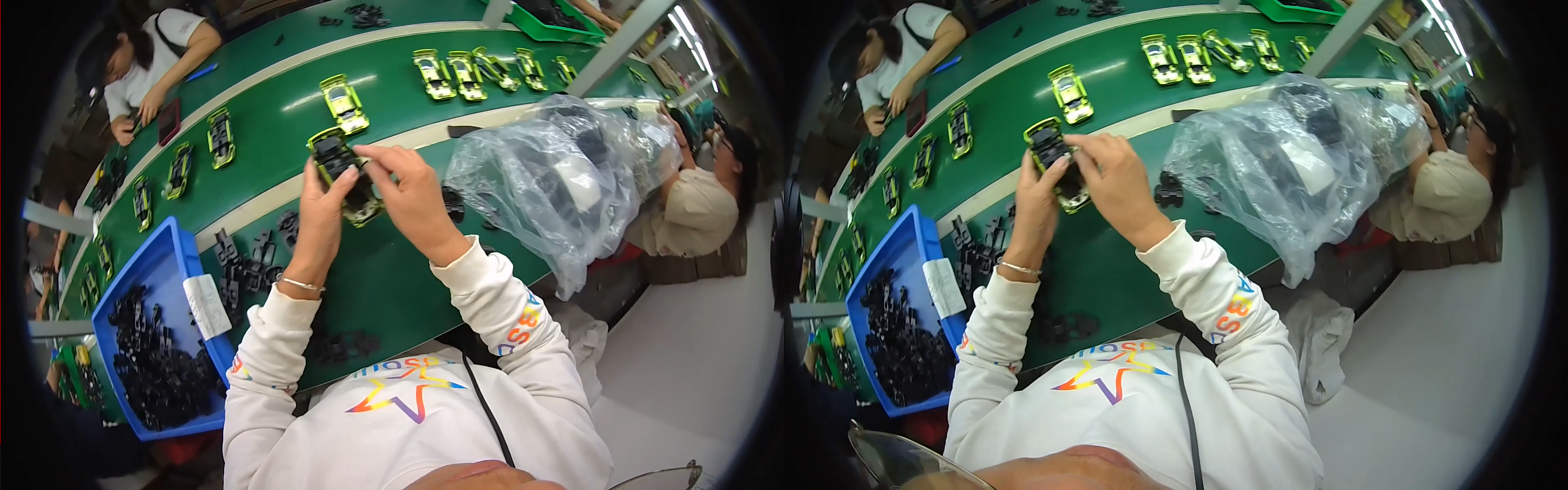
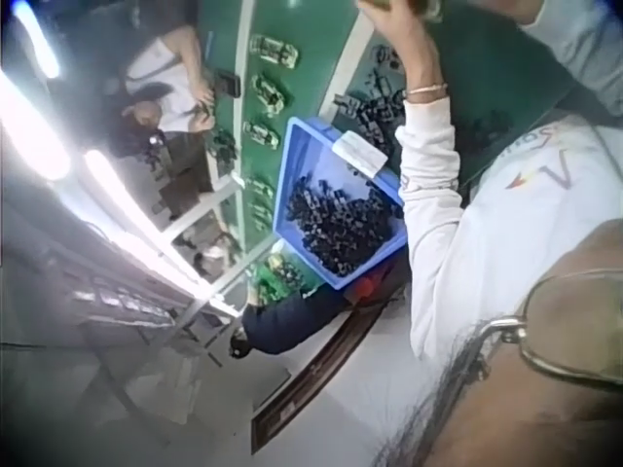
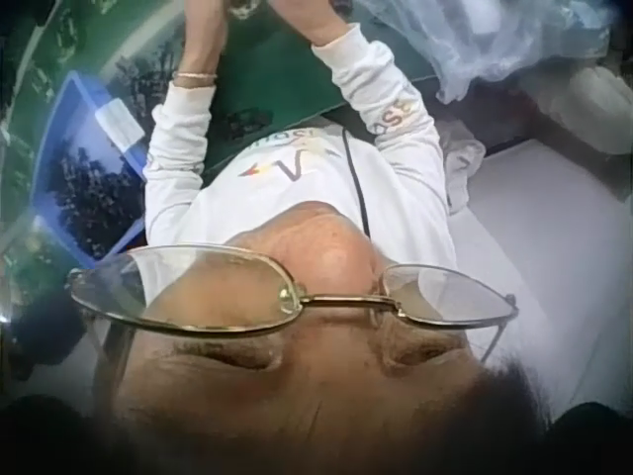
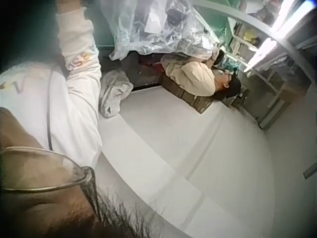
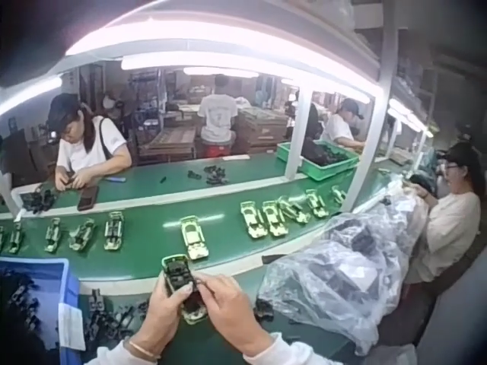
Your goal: The person assembles toy cars by fitting plastic interior components into toy car bodies by hand and placing the assembled car bodies onto the assembly line.
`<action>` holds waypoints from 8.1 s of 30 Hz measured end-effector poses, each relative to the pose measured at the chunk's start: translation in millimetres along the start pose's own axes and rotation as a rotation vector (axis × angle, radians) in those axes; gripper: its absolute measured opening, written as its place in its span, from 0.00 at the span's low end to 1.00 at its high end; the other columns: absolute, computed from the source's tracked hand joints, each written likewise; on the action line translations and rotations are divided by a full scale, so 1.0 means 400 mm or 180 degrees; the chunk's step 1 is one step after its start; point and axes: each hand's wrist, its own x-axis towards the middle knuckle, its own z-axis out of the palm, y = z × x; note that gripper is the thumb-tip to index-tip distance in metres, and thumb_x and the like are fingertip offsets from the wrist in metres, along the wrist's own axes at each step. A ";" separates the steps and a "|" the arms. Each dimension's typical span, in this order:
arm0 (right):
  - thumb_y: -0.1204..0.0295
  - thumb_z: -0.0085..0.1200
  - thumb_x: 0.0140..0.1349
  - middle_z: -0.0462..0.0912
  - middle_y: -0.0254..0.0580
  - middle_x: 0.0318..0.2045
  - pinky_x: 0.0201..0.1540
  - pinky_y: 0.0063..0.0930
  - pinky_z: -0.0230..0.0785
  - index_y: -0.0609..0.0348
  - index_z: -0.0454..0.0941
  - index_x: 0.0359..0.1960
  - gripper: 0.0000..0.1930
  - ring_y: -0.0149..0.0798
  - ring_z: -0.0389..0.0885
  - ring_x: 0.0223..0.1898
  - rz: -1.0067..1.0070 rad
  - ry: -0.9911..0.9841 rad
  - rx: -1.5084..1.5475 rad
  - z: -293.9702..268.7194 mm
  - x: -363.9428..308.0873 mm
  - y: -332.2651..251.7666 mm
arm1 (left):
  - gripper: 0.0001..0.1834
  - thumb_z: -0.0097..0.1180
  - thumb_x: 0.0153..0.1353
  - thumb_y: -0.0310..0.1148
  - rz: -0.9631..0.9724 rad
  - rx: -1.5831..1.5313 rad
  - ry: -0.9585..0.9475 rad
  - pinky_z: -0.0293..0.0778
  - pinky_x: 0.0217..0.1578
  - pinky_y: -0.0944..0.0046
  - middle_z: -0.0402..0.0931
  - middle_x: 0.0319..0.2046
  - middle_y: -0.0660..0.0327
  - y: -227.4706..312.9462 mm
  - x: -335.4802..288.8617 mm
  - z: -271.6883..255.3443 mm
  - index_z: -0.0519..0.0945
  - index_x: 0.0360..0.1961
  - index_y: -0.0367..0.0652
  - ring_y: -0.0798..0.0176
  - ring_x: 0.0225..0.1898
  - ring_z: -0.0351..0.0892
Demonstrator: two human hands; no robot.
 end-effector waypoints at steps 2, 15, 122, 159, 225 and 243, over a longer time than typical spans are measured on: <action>0.74 0.56 0.64 0.84 0.42 0.36 0.36 0.26 0.73 0.57 0.83 0.49 0.13 0.34 0.81 0.33 0.0455 -0.0400 0.0365 -0.043 -0.008 -0.041 | 0.26 0.57 0.67 0.27 -0.0084 0.0122 0.0046 0.76 0.48 0.66 0.76 0.49 0.59 0.011 0.003 -0.006 0.64 0.63 0.39 0.66 0.47 0.78; 0.72 0.62 0.64 0.83 0.38 0.39 0.43 0.25 0.80 0.65 0.79 0.46 0.12 0.33 0.84 0.38 0.2804 -0.0259 0.3285 -0.082 -0.018 -0.035 | 0.37 0.45 0.68 0.29 0.0263 -0.0283 0.0083 0.63 0.62 0.65 0.63 0.64 0.54 -0.003 -0.029 0.039 0.46 0.75 0.36 0.63 0.60 0.68; 0.74 0.66 0.53 0.79 0.45 0.49 0.52 0.40 0.69 0.59 0.77 0.51 0.22 0.52 0.76 0.49 0.0224 -0.1206 -0.1651 -0.058 -0.116 0.019 | 0.23 0.53 0.57 0.37 0.0362 0.1998 0.1270 0.78 0.42 0.52 0.83 0.41 0.44 -0.074 0.505 -0.256 0.77 0.48 0.29 0.48 0.40 0.85; 0.75 0.63 0.59 0.77 0.49 0.57 0.47 0.37 0.78 0.65 0.77 0.55 0.21 0.51 0.82 0.50 -0.0090 -0.0468 -0.0225 -0.043 0.006 -0.104 | 0.32 0.29 0.75 0.59 -0.0115 -0.0778 -0.0234 0.75 0.53 0.58 0.79 0.45 0.56 0.063 0.044 0.046 0.73 0.50 0.41 0.61 0.48 0.79; 0.81 0.65 0.54 0.80 0.40 0.37 0.36 0.27 0.76 0.60 0.80 0.45 0.15 0.37 0.82 0.32 0.0414 -0.0560 0.0494 -0.133 -0.023 -0.008 | 0.14 0.49 0.73 0.39 -0.1355 -0.0521 0.0063 0.84 0.42 0.58 0.81 0.46 0.48 -0.025 0.090 0.012 0.70 0.50 0.39 0.56 0.45 0.84; 0.76 0.64 0.60 0.83 0.35 0.35 0.35 0.20 0.71 0.66 0.78 0.50 0.16 0.25 0.79 0.30 0.2543 -0.0372 0.2385 -0.090 0.014 -0.039 | 0.15 0.52 0.71 0.39 -0.0649 -0.0602 0.0207 0.79 0.41 0.65 0.78 0.42 0.59 0.007 0.041 0.045 0.69 0.51 0.43 0.66 0.40 0.81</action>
